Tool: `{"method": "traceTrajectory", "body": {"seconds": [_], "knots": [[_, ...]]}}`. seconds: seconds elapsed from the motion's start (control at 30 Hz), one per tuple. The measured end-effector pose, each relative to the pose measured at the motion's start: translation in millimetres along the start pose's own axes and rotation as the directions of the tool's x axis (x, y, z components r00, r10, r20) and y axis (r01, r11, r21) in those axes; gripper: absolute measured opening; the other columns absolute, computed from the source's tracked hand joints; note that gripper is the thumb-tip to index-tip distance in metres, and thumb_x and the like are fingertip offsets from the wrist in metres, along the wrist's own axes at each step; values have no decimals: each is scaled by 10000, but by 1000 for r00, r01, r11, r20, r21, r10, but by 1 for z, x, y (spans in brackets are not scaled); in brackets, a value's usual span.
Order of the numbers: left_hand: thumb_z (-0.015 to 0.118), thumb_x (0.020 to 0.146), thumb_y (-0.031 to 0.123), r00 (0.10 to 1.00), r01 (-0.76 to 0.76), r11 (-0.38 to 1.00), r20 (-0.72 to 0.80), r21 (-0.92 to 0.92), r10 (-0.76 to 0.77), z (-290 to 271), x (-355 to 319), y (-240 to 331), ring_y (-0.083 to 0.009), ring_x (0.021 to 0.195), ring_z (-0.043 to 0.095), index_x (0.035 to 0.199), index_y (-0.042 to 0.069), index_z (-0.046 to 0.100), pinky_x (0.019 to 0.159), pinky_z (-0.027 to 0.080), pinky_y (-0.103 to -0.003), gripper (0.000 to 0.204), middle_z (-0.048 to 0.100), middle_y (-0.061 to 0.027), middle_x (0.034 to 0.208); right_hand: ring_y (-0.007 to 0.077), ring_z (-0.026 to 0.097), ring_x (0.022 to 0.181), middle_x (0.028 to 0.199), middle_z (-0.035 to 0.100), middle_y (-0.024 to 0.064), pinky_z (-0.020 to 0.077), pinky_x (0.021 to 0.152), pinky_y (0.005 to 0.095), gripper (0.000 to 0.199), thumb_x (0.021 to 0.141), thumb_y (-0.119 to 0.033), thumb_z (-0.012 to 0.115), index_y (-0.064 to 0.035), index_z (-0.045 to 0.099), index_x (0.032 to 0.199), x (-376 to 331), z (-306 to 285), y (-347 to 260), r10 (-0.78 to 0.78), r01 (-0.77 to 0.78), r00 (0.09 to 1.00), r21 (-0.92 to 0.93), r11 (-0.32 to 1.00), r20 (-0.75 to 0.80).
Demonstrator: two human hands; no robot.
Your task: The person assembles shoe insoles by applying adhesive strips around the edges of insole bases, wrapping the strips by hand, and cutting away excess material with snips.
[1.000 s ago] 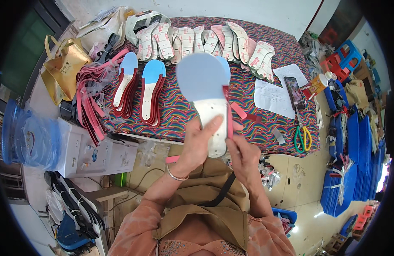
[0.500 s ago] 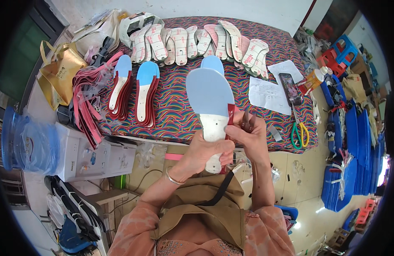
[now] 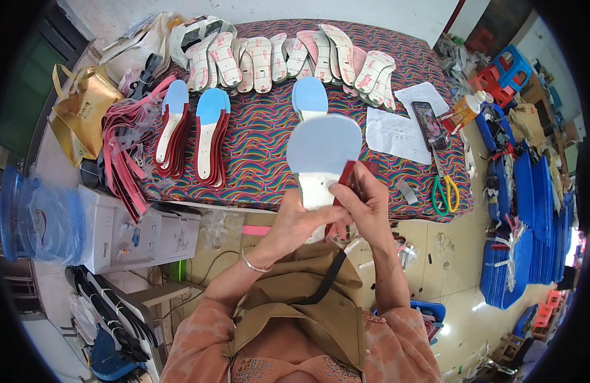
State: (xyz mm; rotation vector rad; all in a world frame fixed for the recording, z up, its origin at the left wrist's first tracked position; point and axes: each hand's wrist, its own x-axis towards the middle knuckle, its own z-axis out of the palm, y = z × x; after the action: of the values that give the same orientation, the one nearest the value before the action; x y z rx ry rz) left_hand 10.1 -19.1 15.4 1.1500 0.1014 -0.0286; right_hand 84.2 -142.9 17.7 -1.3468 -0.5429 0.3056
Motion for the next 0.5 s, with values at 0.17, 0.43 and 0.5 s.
{"method": "traceTrajectory", "body": {"seconds": [0.17, 0.43, 0.5], "knots": [[651, 835, 81, 988, -84, 996, -131, 35, 88, 5, 25, 43, -172, 614, 643, 968, -21, 593, 551, 518, -280, 178, 668, -122, 756, 28, 489, 624, 934, 608, 26, 391, 501, 195, 473, 835, -34, 675, -2, 521, 1281, -14, -6, 14, 164, -136, 969, 157, 978, -182], [613, 879, 102, 950, -280, 959, -161, -49, 269, 6, 43, 95, -210, 609, 634, 991, -4, 561, 552, 516, -315, 163, 634, -118, 720, 232, 658, 763, 950, 628, 149, 534, 656, 323, 463, 709, 42, 686, -11, 568, 1154, -33, 10, 38, -138, 93, 989, -535, 840, -44], [638, 874, 108, 923, -357, 932, -171, -56, 344, -2, 47, 109, -202, 594, 634, 941, -17, 588, 544, 526, -315, 150, 645, -121, 740, 242, 653, 764, 935, 626, 141, 527, 662, 315, 442, 711, 45, 671, -11, 576, 1138, -35, -12, 56, -154, 86, 985, -568, 819, -74]]}}
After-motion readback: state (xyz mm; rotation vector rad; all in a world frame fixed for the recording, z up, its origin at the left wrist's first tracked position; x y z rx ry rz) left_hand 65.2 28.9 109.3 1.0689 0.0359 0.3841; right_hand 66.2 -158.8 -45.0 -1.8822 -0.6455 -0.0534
